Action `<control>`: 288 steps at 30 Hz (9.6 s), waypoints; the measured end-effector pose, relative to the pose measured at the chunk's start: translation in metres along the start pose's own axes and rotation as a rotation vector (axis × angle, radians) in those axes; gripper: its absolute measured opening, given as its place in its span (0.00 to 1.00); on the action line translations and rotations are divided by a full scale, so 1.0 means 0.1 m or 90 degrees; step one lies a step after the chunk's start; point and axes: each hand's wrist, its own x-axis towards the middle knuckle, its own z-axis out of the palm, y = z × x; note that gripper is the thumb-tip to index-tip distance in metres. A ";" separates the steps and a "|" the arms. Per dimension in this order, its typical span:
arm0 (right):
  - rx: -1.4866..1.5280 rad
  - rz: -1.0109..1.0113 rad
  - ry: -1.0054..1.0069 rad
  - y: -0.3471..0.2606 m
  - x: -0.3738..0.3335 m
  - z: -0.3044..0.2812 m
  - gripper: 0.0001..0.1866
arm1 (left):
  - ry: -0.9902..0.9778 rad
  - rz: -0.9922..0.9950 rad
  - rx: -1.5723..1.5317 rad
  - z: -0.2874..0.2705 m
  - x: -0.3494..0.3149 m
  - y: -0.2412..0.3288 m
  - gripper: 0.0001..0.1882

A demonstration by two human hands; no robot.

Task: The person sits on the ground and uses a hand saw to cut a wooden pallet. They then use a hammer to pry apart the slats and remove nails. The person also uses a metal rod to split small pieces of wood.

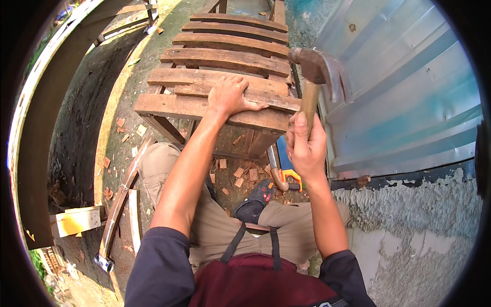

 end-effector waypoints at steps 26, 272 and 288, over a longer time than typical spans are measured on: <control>0.053 0.231 0.008 0.61 -0.47 -0.08 0.24 | -0.045 -0.048 -0.018 -0.06 0.06 0.01 0.43; -0.814 0.526 -0.389 4.21 -1.68 -1.21 0.23 | -0.081 -0.028 0.099 0.09 0.06 0.80 0.35; -0.675 0.503 -0.349 3.42 -1.67 -1.18 0.25 | -0.880 -0.070 0.083 -0.59 1.32 0.77 0.44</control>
